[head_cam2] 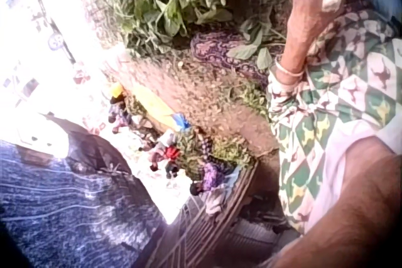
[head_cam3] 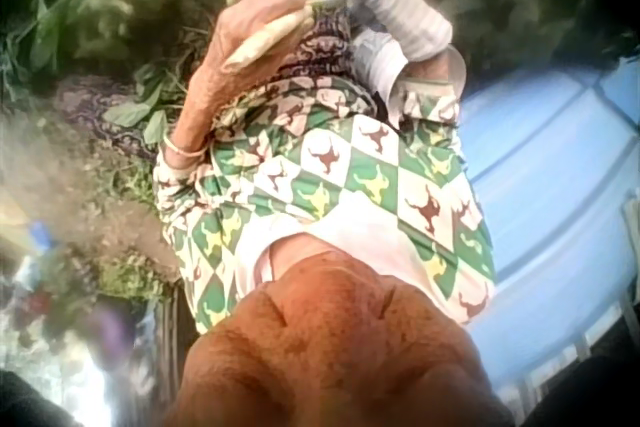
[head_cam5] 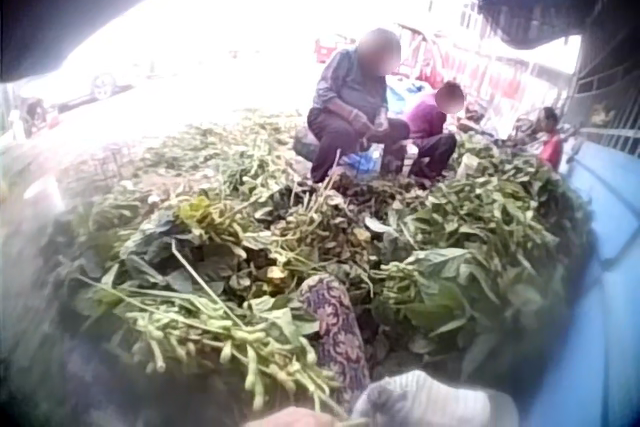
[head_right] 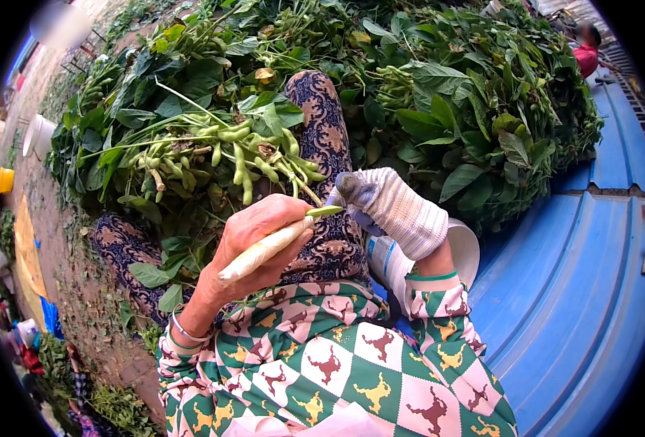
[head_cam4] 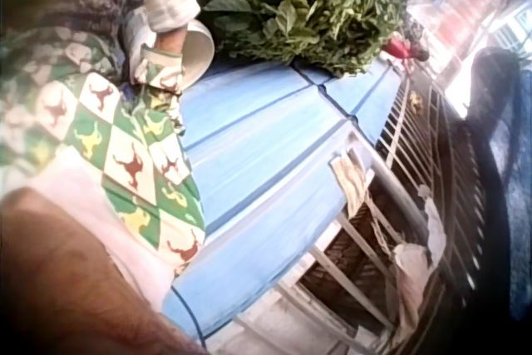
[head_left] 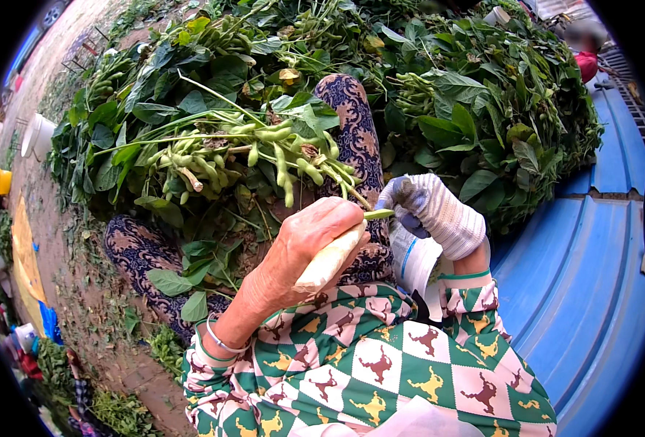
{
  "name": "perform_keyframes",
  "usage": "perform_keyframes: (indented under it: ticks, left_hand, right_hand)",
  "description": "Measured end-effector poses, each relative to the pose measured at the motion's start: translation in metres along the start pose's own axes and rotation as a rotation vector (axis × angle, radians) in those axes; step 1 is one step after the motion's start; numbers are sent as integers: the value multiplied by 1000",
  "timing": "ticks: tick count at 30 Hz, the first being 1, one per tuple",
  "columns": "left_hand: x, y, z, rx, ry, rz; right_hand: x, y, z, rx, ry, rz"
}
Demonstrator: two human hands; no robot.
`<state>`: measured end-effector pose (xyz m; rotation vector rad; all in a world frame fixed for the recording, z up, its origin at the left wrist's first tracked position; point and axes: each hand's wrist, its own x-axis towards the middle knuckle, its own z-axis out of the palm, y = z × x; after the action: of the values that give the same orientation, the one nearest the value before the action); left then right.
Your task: The person sits on the ground and uses a small knife to trim green vegetables, removing unwanted parts and placing the trimmed pieces into a white bucket. The task is performed continuously with both hands handling the vegetables and the knife.
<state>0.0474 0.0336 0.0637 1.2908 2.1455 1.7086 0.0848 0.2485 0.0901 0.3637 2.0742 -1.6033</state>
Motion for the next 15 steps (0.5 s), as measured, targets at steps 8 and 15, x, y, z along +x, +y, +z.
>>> perform_keyframes:
  ticks: [8, 15]
  left_hand:
    - [6, -5, 7, 44, -77, 54]
    - [14, -3, 8, 185, 93, 99]
  right_hand:
    - [-11, -4, -4, -216, -59, 7]
    - [-11, 16, 8, 147, 67, 19]
